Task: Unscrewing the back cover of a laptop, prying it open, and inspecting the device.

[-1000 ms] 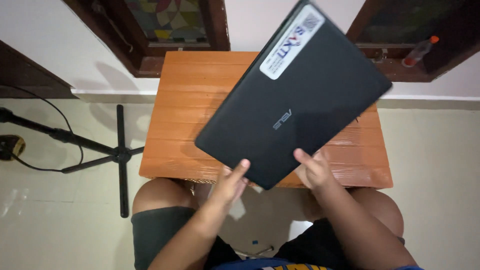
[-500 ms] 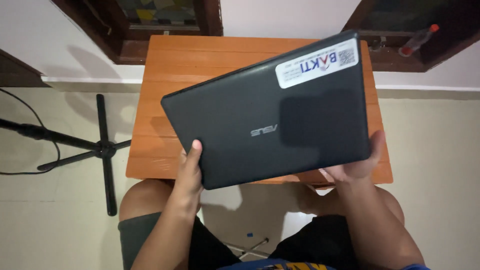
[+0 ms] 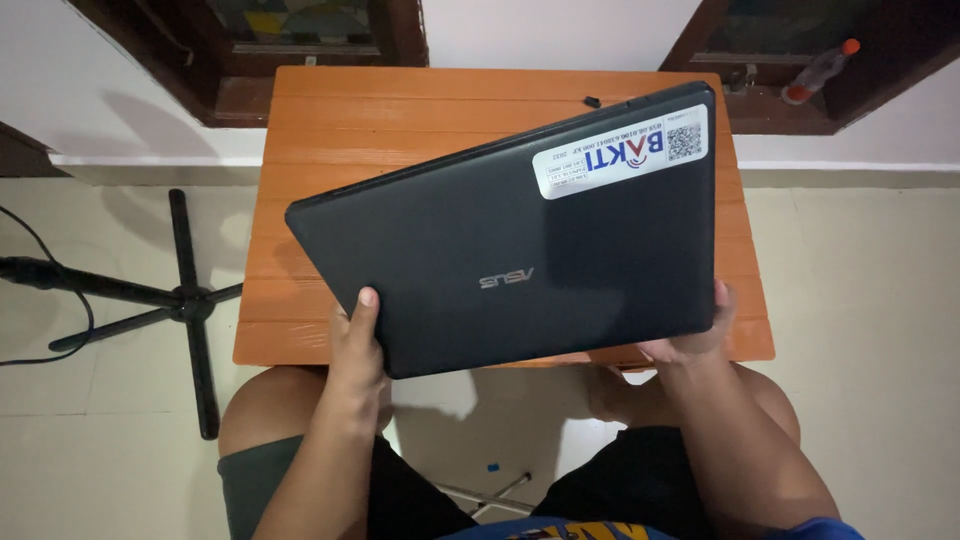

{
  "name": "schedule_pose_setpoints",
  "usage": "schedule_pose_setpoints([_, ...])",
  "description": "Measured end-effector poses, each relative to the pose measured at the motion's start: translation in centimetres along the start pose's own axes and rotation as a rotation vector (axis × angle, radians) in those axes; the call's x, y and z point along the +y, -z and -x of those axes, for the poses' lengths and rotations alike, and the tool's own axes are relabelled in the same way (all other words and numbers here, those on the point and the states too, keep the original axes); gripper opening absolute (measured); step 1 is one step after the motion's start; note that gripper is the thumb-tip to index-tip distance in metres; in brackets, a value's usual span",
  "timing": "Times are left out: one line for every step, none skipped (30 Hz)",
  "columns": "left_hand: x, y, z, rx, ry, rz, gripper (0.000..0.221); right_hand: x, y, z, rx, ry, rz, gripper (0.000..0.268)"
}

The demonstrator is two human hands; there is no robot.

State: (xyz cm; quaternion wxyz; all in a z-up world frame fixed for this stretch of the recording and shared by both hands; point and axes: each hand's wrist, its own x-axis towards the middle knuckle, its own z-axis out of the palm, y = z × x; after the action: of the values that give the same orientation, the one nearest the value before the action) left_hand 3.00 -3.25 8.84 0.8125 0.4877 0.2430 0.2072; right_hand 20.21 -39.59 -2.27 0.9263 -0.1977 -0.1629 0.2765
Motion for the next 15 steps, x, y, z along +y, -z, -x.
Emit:
schedule_pose_setpoints([-0.2, 0.2, -0.1, -0.002, -0.001, 0.0, 0.039, 0.0, 0.3, 0.1, -0.001, 0.002, 0.0, 0.071])
schedule_pose_setpoints([-0.4, 0.3, -0.2, 0.004, -0.004, 0.003, 0.038, 0.0, 0.5, 0.3, -0.001, 0.005, 0.005, 0.071])
schedule_pose_setpoints([-0.5, 0.5, -0.2, 0.012, -0.006, 0.006, 0.036, 0.1, 0.7, 0.4, 0.0, 0.006, 0.01, 0.071])
schedule_pose_setpoints([-0.2, 0.3, -0.1, 0.011, -0.006, 0.006, 0.036, 0.0, 0.9, 0.4, 0.001, 0.008, 0.011, 0.071])
schedule_pose_setpoints([0.0, 0.1, 0.1, 0.012, -0.002, 0.007, 0.036, 0.0, 1.1, 0.5, 0.004, 0.009, 0.016, 0.071])
schedule_pose_setpoints([0.2, -0.1, 0.2, 0.012, 0.001, 0.007, 0.036, 0.0, 1.4, 0.6, 0.007, 0.01, 0.021, 0.071])
schedule_pose_setpoints([0.3, -0.4, 0.4, 0.011, 0.002, 0.007, 0.036, 0.0, 1.6, 0.7, 0.008, 0.011, 0.022, 0.071])
schedule_pose_setpoints([0.4, -0.6, 0.6, 0.008, -0.02, 0.039, 0.035, 0.0, 1.8, 0.8, 0.009, 0.012, 0.027, 0.071])
schedule_pose_setpoints([0.6, -0.8, 0.7, 0.005, -0.042, 0.071, 0.033, 0.0, 2.0, 0.9, 0.01, 0.012, 0.032, 0.071])
schedule_pose_setpoints([0.2, -0.3, 0.4, 0.005, -0.042, 0.071, 0.033, 0.1, 2.2, 0.9, 0.011, 0.012, 0.032, 0.071])
schedule_pose_setpoints([-0.2, 0.2, 0.0, -0.021, -0.048, 0.077, 0.033, 0.1, 2.5, 0.9, 0.011, 0.013, 0.037, 0.071])
schedule_pose_setpoints([-0.7, 0.8, -0.4, -0.047, -0.055, 0.083, 0.033, 0.2, 2.7, 0.9, 0.012, 0.014, 0.042, 0.071])
schedule_pose_setpoints([-0.4, 0.6, -0.2, -0.047, -0.055, 0.083, 0.033, 0.1, 3.0, 1.0, 0.012, 0.014, 0.042, 0.071])
schedule_pose_setpoints([-0.1, 0.5, 0.0, -0.049, -0.045, 0.053, 0.033, 0.1, 3.2, 1.1, 0.012, 0.014, 0.047, 0.071])
schedule_pose_setpoints([0.1, 0.4, 0.2, -0.052, -0.035, 0.024, 0.034, 0.0, 3.5, 1.3, 0.014, 0.013, 0.052, 0.071])
